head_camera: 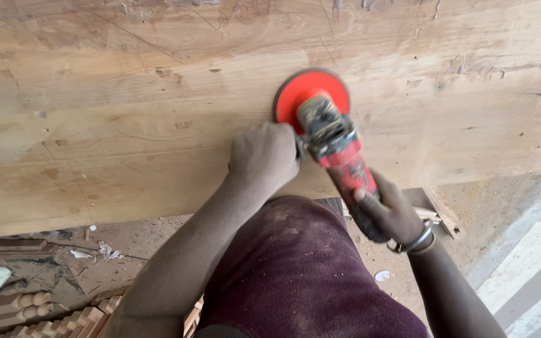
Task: The person sands a large wooden board using a power sander, moving the tool across the surface to smooth it.
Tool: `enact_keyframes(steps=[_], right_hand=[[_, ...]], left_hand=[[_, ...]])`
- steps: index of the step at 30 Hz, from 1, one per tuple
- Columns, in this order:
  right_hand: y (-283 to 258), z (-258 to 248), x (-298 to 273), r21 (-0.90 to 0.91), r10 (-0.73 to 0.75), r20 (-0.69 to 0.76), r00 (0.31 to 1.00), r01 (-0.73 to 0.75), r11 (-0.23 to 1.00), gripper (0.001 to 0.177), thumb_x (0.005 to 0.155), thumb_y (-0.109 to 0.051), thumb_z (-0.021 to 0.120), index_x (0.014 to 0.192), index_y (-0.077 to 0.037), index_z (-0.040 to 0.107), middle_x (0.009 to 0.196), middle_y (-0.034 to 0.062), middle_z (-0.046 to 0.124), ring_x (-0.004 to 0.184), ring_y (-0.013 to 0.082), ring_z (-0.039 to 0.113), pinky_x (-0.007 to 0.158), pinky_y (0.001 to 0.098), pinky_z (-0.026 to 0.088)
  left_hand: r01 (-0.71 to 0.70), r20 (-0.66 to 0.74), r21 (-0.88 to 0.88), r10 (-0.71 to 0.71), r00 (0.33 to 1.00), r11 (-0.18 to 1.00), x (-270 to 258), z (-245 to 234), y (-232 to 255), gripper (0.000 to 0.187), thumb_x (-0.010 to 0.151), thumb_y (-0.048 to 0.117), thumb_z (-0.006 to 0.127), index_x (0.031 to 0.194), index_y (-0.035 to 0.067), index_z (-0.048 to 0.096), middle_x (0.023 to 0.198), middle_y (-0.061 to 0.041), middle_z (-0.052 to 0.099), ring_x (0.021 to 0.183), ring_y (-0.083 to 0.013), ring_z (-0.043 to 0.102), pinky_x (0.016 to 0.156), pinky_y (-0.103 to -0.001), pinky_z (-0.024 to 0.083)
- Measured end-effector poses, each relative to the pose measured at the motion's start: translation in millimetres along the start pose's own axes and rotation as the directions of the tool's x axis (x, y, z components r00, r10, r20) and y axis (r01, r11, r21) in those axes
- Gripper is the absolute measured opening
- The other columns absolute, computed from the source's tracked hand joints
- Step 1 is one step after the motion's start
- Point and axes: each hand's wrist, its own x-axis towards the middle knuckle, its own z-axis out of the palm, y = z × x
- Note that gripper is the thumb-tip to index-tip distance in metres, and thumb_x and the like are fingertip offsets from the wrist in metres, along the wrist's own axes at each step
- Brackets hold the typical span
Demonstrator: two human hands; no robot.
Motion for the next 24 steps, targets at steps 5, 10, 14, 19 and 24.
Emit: enact_keyframes(steps=[5,10,14,19,24], right_hand=[[4,5,-23,0.095,-0.284,0.066,0.957,0.277,0.956,0.075,0.096,-0.051,0.053,0.148,0.003,0.045,0.105,0.0142,0.075,0.081,0.0189,0.074,0.069,0.0335,0.063],[-32,19,2,0.053,-0.200,-0.025,0.980,0.201,0.978,0.073,0.094,-0.048,0.061,0.146,0.002,0.048,0.095,0.0188,0.075,0.078,0.0247,0.071,0.069,0.0392,0.060],[-74,41,19,-0.138,-0.269,0.145,0.952,0.289,0.947,0.078,0.090,-0.061,0.060,0.140,-0.002,0.052,0.086,0.0102,0.076,0.068,0.0208,0.075,0.062,0.0369,0.062],[-90,32,6,-0.276,-0.216,0.157,0.964,0.252,0.927,0.076,0.089,-0.069,0.056,0.132,-0.006,0.061,0.071,0.0108,0.074,0.061,0.0198,0.072,0.059,0.0362,0.058],[-36,-17,-27,-0.031,-0.076,-0.041,0.996,0.075,0.997,0.074,0.089,-0.059,0.058,0.138,-0.004,0.052,0.082,0.0074,0.075,0.062,0.0169,0.072,0.052,0.0334,0.061]], left_hand=[[-0.055,0.106,-0.035,0.059,0.993,0.998,-13,13,12,0.012,0.087,0.018,0.071,0.084,0.006,0.069,0.068,-0.010,0.068,0.057,-0.0191,0.070,0.048,-0.039,0.056],[0.027,-0.126,-0.085,-0.038,0.991,0.996,-3,1,-24,0.010,0.080,0.025,0.075,0.080,0.015,0.074,0.076,-0.012,0.073,0.073,-0.0339,0.072,0.063,-0.051,0.055],[0.285,-0.024,-0.138,-0.291,0.957,0.949,-49,-6,-50,0.023,0.077,0.033,0.077,0.090,0.015,0.073,0.083,-0.015,0.074,0.083,-0.0385,0.072,0.074,-0.053,0.057],[0.348,0.041,-0.123,-0.346,0.937,0.929,-55,-10,-39,0.023,0.082,0.037,0.076,0.087,0.014,0.076,0.085,-0.016,0.074,0.086,-0.0387,0.072,0.078,-0.053,0.056],[0.014,0.072,-0.097,-0.007,0.997,0.995,14,-10,27,0.014,0.080,0.024,0.075,0.086,0.012,0.073,0.082,-0.013,0.074,0.080,-0.0332,0.073,0.071,-0.049,0.057]])
